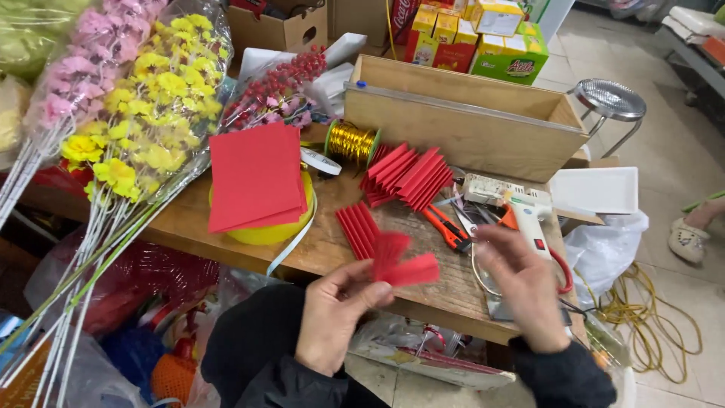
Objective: Folding red paper strips into fans and applying glue with a glue gun to secure them.
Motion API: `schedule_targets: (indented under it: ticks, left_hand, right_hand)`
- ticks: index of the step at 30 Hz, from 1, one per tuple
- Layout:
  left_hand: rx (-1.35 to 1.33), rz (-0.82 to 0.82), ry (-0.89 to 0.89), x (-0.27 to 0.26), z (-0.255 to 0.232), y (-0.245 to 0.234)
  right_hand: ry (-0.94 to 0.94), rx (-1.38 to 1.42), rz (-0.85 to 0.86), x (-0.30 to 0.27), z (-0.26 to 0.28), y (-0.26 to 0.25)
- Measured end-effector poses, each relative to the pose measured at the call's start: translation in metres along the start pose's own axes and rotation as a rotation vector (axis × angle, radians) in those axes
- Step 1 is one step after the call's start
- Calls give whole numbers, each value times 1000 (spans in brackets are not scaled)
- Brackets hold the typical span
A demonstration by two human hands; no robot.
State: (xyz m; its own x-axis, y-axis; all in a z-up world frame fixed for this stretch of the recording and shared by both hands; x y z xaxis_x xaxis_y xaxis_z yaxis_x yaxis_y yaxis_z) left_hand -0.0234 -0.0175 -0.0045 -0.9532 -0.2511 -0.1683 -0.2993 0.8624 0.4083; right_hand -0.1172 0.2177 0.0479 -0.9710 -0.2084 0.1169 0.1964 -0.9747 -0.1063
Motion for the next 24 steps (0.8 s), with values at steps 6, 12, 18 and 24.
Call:
schedule_targets:
  ticks: [6,12,18,24]
  left_hand:
    - [-156,-195,26,4,-13,-17]
    - [-187,-236,15,5,-12,-19]
    - [-196,-251,36,13,21,-28]
    - [-189,-250,21,12,0,-23]
  right_hand:
    - [49,-783,-452,77,-73,-123]
    - [531,-775,-240,131,-104,-144]
    - [386,-127,-232,137,-124,-160]
    - [569,-35,-378,122,-95,-147]
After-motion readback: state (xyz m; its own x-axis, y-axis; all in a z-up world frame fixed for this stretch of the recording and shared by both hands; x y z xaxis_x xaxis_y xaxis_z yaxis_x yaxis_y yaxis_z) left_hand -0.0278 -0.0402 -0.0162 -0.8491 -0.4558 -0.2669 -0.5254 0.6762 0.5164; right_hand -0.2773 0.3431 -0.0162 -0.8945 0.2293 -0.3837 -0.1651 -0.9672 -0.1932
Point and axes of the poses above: each hand's wrist, its own x-axis towards the middle knuckle, its own y-axis out of the palm, z = x × y, the point moved 2 cm from there along x, towards the middle knuckle, and after that the axes turned 9 degrees about x, right-handed, at the moved point
